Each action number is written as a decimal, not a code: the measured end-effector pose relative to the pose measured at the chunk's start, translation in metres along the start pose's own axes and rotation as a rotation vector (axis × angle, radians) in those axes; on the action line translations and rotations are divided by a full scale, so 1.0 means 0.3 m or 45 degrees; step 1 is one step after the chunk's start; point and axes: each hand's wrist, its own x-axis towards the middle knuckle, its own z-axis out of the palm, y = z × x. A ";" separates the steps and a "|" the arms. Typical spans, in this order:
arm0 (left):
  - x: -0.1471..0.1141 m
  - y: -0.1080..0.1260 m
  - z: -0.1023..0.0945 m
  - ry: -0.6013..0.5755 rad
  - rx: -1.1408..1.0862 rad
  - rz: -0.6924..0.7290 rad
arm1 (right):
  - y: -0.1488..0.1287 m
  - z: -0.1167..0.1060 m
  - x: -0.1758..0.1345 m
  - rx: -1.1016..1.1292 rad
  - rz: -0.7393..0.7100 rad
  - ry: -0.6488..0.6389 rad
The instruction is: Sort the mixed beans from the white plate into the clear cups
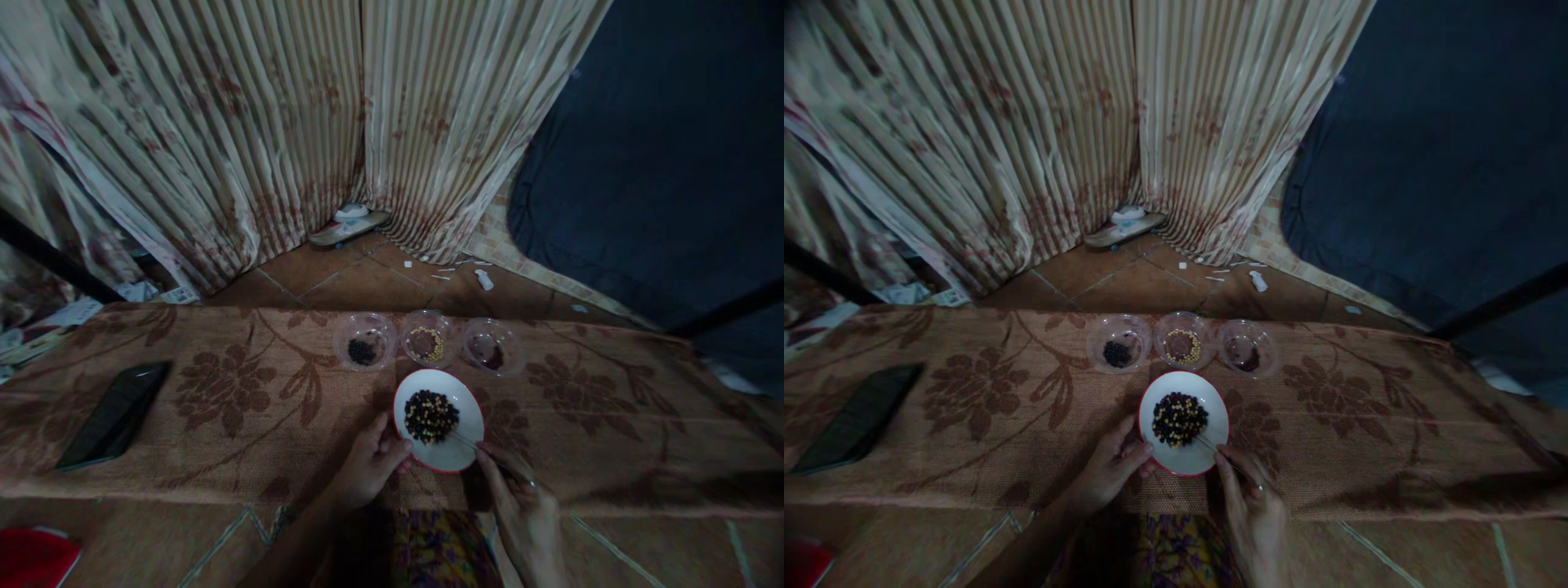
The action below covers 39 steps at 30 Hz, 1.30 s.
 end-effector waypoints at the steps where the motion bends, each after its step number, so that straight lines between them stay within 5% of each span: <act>1: 0.000 0.001 0.000 0.002 0.006 0.002 | 0.001 0.000 -0.001 -0.013 0.004 -0.005; 27: -0.004 0.029 0.010 0.037 -0.041 -0.060 | 0.041 -0.017 0.005 -0.150 -0.082 -0.041; 39: -0.001 0.016 0.005 0.021 -0.011 -0.022 | -0.025 -0.033 -0.002 -0.060 -0.047 0.127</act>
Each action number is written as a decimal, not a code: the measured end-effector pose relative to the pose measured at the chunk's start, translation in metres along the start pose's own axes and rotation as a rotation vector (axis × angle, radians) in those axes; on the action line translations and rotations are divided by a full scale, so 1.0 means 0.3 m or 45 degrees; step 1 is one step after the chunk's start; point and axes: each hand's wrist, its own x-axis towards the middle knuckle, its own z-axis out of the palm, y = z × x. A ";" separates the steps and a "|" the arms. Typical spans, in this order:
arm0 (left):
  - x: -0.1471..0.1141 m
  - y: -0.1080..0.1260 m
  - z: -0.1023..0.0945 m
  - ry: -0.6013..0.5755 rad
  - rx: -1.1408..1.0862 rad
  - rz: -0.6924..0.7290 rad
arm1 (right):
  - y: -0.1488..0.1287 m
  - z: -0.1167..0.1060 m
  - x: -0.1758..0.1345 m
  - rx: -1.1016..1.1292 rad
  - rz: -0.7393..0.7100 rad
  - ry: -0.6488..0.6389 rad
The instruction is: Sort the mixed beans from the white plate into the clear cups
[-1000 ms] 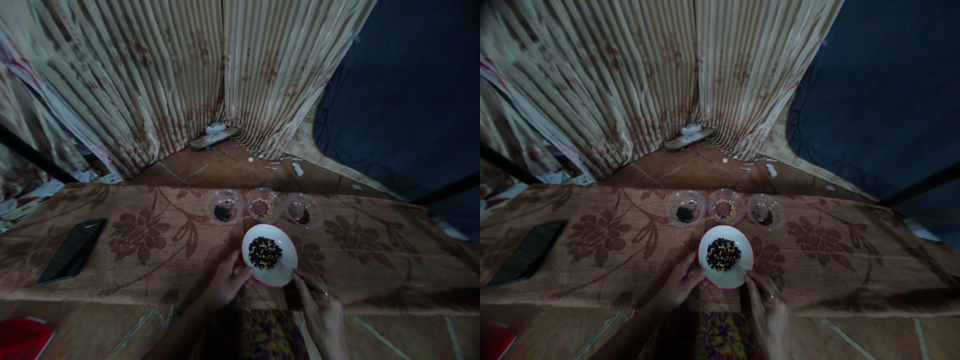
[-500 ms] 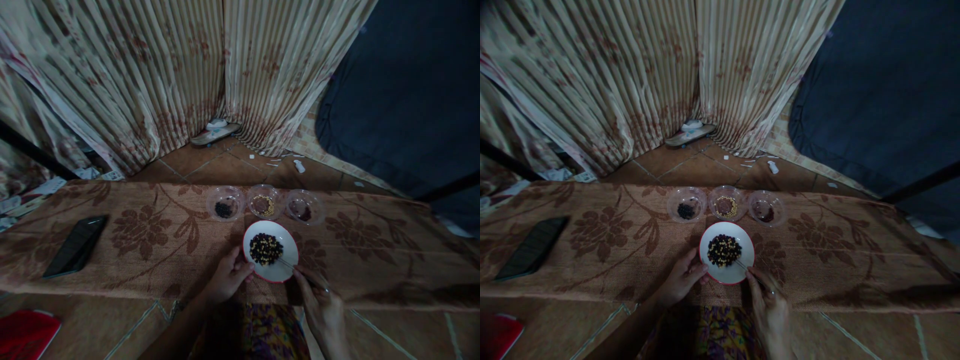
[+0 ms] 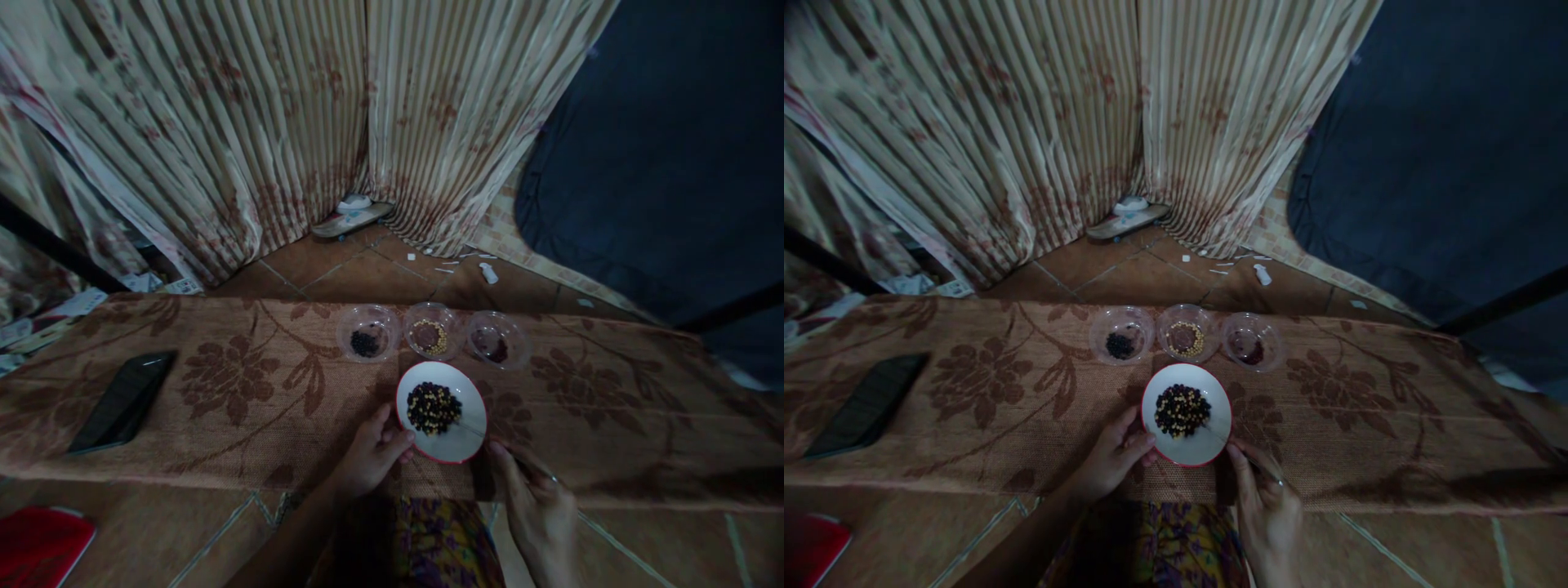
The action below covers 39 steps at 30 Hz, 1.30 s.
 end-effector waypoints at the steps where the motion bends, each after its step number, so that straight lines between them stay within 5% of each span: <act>1: 0.000 -0.005 -0.002 -0.008 0.007 0.003 | -0.007 -0.005 0.010 0.014 0.018 0.032; 9: 0.000 -0.013 -0.004 -0.007 0.003 -0.009 | -0.062 -0.035 0.146 0.127 0.060 0.291; 19: -0.002 -0.006 -0.003 -0.017 -0.002 -0.008 | -0.011 -0.016 0.012 0.042 -0.006 -0.158; 39: -0.002 -0.004 -0.001 -0.020 0.019 -0.004 | 0.004 -0.017 0.025 -0.069 -0.082 -0.235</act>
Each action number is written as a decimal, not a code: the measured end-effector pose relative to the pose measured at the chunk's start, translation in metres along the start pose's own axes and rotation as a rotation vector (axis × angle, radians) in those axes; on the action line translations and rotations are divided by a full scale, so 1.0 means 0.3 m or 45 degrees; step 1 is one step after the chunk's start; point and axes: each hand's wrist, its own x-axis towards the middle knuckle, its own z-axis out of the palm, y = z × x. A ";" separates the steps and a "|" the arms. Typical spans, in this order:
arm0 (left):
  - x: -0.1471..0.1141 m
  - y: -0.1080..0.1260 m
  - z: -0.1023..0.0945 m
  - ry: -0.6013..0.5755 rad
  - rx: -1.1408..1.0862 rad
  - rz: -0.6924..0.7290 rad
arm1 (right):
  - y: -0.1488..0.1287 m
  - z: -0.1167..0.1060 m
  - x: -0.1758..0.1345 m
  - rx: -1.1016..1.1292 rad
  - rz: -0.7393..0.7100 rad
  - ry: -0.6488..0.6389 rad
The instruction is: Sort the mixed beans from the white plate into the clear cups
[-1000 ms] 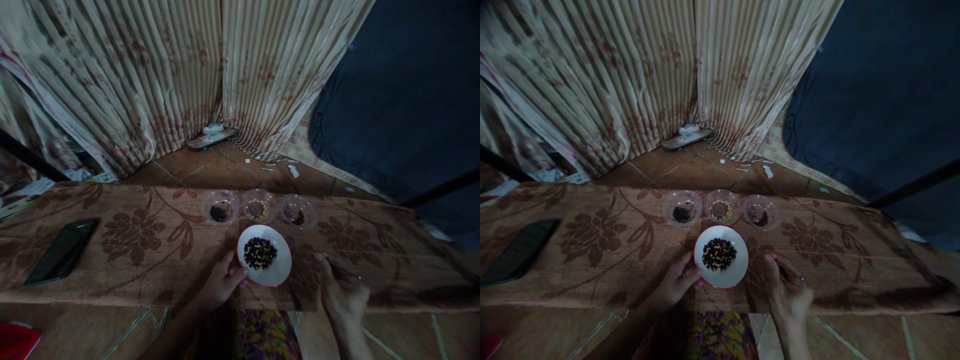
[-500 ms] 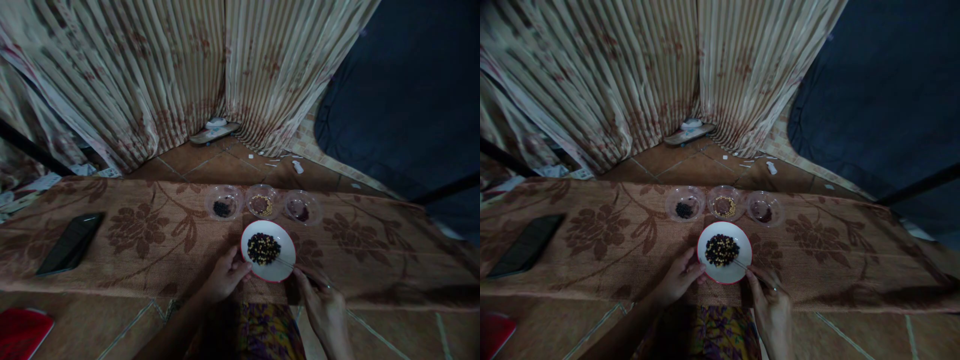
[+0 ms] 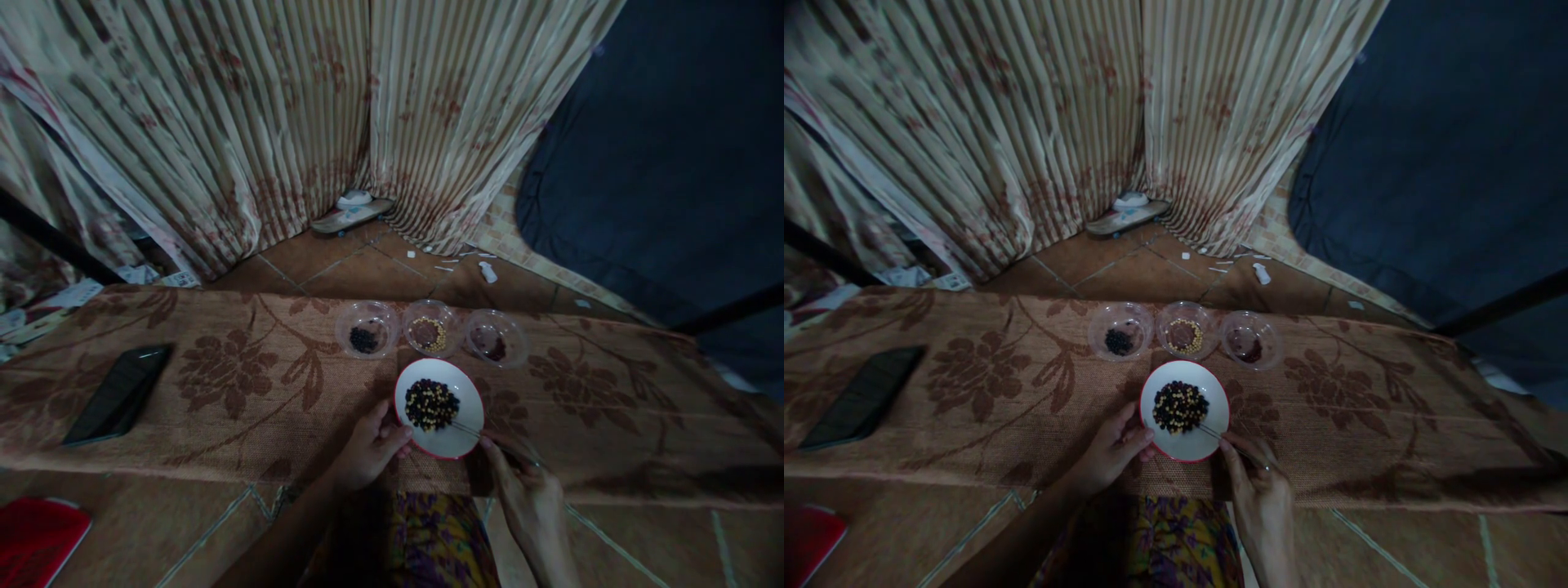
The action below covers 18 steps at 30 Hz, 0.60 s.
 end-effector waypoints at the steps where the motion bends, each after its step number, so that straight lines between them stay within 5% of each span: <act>1: 0.000 0.001 0.000 0.000 -0.003 -0.002 | 0.002 0.001 0.000 0.001 -0.004 0.004; 18: -0.001 0.016 0.007 0.032 -0.041 -0.029 | 0.029 0.016 -0.012 0.019 0.043 0.083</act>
